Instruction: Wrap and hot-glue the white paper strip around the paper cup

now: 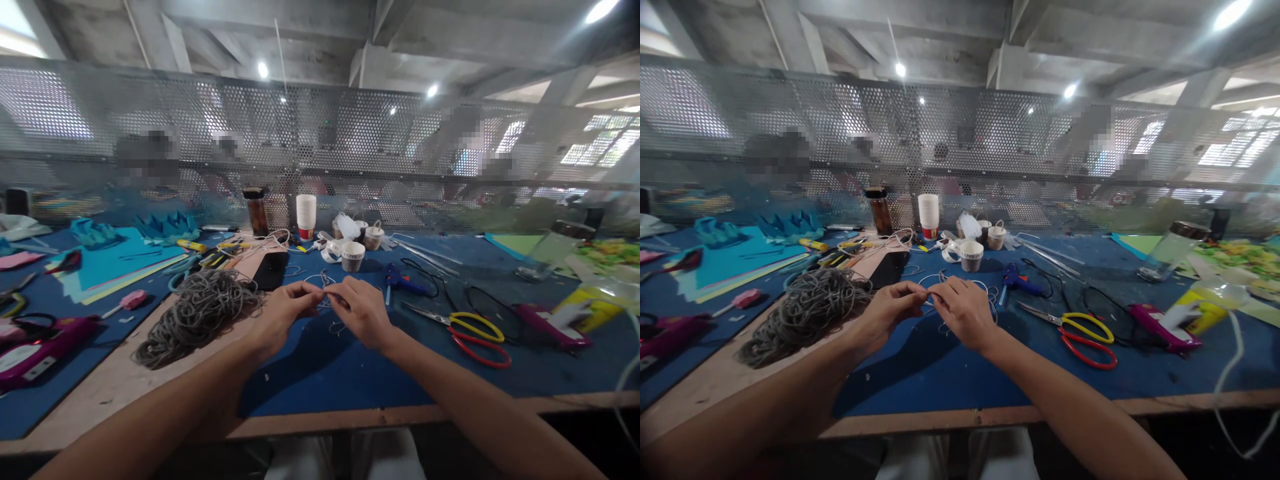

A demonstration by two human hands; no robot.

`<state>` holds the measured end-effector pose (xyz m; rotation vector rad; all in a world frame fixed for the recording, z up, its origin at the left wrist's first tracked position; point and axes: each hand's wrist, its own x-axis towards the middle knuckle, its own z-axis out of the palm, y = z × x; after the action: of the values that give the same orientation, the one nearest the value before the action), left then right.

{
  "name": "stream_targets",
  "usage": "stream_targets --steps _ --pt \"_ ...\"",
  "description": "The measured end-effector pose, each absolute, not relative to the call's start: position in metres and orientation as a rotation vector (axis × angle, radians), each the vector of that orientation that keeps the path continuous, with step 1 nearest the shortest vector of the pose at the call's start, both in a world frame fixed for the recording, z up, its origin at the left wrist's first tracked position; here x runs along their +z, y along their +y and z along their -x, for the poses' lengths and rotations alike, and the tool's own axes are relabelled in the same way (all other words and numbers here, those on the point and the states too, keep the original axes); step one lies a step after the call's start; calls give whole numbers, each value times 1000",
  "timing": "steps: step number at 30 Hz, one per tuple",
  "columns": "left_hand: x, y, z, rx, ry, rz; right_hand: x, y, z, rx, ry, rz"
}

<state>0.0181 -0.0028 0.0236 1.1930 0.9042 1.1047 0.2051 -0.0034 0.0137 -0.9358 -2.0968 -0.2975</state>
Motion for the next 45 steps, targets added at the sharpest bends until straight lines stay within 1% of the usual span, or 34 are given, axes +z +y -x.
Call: stream_targets --steps 4,10,13,19,23,28,34,45 --pt "22 -4 -19 1131 903 -1191 15 -5 -206 -466 -2125 927" --pt "16 -2 -18 1190 949 -1305 16 -5 -204 -445 -2123 915" --pt "18 -3 -19 1217 1012 -1418 15 -5 -202 -308 -2103 923" --pt "19 -8 -19 1302 1142 -1632 14 -5 -198 102 -2002 931" --pt "19 -9 -19 1313 1134 -1666 14 -4 -197 219 -1949 929" --pt "23 -7 -18 1211 1002 -1557 16 -3 -200 209 -1917 905" --pt "27 -5 -16 1086 792 -1267 17 -1 -203 178 -1939 893" --pt "29 0 -13 953 785 -1162 18 -2 -208 68 -2049 906"
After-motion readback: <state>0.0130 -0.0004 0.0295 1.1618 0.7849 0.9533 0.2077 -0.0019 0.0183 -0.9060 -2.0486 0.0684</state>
